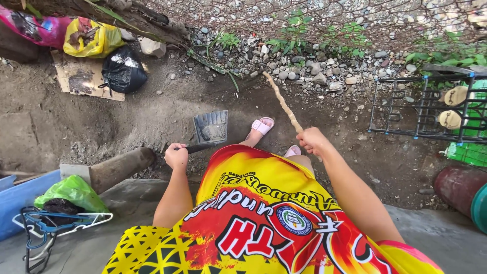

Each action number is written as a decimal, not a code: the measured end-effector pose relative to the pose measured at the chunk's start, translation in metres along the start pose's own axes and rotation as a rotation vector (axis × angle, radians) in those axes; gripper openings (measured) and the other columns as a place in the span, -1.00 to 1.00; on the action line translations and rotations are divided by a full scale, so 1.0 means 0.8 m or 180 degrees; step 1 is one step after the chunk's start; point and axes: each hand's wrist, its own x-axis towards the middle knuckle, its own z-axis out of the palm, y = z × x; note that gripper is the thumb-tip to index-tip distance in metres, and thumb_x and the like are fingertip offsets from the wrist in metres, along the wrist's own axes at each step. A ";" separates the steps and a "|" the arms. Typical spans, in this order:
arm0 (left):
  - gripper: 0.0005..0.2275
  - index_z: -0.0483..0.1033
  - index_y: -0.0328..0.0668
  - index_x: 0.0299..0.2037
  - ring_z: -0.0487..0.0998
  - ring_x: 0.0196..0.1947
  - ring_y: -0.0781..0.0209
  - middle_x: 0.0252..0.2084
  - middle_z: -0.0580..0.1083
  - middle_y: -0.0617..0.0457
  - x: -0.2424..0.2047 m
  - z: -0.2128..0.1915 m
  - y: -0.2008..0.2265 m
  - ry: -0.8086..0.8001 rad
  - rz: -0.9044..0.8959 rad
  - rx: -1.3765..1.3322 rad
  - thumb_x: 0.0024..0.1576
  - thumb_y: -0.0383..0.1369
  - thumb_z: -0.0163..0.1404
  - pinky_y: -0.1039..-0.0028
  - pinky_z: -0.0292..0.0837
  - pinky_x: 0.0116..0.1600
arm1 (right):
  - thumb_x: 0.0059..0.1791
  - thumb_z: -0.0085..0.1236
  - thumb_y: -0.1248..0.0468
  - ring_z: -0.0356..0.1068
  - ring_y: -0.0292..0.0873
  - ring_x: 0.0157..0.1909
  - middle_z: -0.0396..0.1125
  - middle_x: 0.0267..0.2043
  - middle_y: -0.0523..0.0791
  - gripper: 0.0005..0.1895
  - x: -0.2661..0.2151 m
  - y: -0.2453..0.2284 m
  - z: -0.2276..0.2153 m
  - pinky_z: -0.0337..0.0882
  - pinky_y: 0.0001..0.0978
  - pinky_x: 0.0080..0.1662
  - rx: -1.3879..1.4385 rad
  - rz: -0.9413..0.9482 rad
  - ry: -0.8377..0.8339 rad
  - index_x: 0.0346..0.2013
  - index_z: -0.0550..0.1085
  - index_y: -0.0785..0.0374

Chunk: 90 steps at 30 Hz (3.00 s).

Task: Sweeping dirt and small stones into a dustpan using a stick in an outdoor area.

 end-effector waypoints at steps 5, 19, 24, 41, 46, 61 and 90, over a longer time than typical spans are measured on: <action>-0.88 0.58 -0.09 -0.52 0.66 -0.25 0.13 -0.34 0.65 0.14 -0.002 0.016 0.004 -0.0047 -0.0124 0.0037 -0.03 -0.51 -0.01 0.35 0.50 -0.02 | 0.01 0.07 0.30 0.02 -0.35 -0.71 0.21 -0.64 -0.20 -0.87 -0.020 0.015 0.030 -0.04 -0.39 -0.62 -0.0375 -0.0171 0.0151 -0.39 0.42 0.31; -0.88 0.57 -0.12 -0.52 0.66 -0.24 0.10 -0.34 0.66 0.11 0.028 0.056 0.060 -0.0301 0.0710 0.0185 -0.06 -0.54 -0.02 0.34 0.47 0.04 | -0.06 0.13 0.33 0.14 -0.30 -0.70 0.26 -0.64 -0.16 -0.88 -0.011 0.039 0.019 0.06 -0.38 -0.62 0.0057 -0.0650 0.0533 -0.34 0.49 0.37; -0.88 0.59 -0.09 -0.50 0.65 -0.24 0.09 -0.33 0.65 0.10 0.025 0.073 0.117 -0.0602 0.0565 0.0446 -0.03 -0.52 0.00 0.31 0.49 -0.03 | -0.03 0.15 0.28 0.04 -0.34 -0.70 0.17 -0.66 -0.22 -0.84 -0.090 0.090 -0.022 -0.03 -0.38 -0.63 0.0898 -0.0562 0.0737 -0.37 0.39 0.31; -0.86 0.55 -0.12 -0.51 0.66 -0.26 0.13 -0.32 0.65 0.10 0.055 0.138 0.216 -0.1249 0.1868 0.0384 -0.11 -0.57 -0.05 0.35 0.51 -0.03 | -0.02 0.00 0.36 -0.09 -0.35 -0.74 0.05 -0.69 -0.26 -0.89 -0.088 0.161 0.016 -0.12 -0.38 -0.63 0.3347 -0.0422 0.1043 -0.41 0.29 0.17; -0.86 0.50 -0.13 -0.53 0.63 -0.28 0.16 -0.29 0.66 0.14 0.066 0.133 0.241 -0.1244 0.1769 0.0249 -0.14 -0.59 -0.08 0.37 0.49 -0.08 | -0.01 -0.02 0.35 -0.05 -0.35 -0.73 0.09 -0.68 -0.24 -0.93 -0.077 0.172 0.013 -0.07 -0.38 -0.62 0.3464 -0.0284 0.1333 -0.40 0.32 0.19; -0.87 0.51 -0.11 -0.51 0.61 -0.32 0.17 -0.31 0.65 0.17 0.064 0.172 0.295 -0.1493 0.2146 0.0364 -0.12 -0.58 -0.03 0.39 0.49 -0.10 | -0.02 0.04 0.34 -0.01 -0.29 -0.76 0.14 -0.70 -0.16 -0.85 -0.029 0.191 0.022 -0.11 -0.33 -0.65 0.3506 -0.0024 0.1646 -0.48 0.35 0.31; -0.86 0.57 -0.12 -0.47 0.65 -0.24 0.14 -0.26 0.66 0.15 0.053 0.172 0.313 -0.1719 0.2307 0.0955 -0.11 -0.56 -0.04 0.35 0.48 -0.01 | 0.02 0.03 0.33 -0.07 -0.38 -0.73 0.11 -0.67 -0.25 -0.89 -0.058 0.205 0.056 -0.13 -0.40 -0.62 0.3515 -0.0512 0.1053 -0.38 0.33 0.23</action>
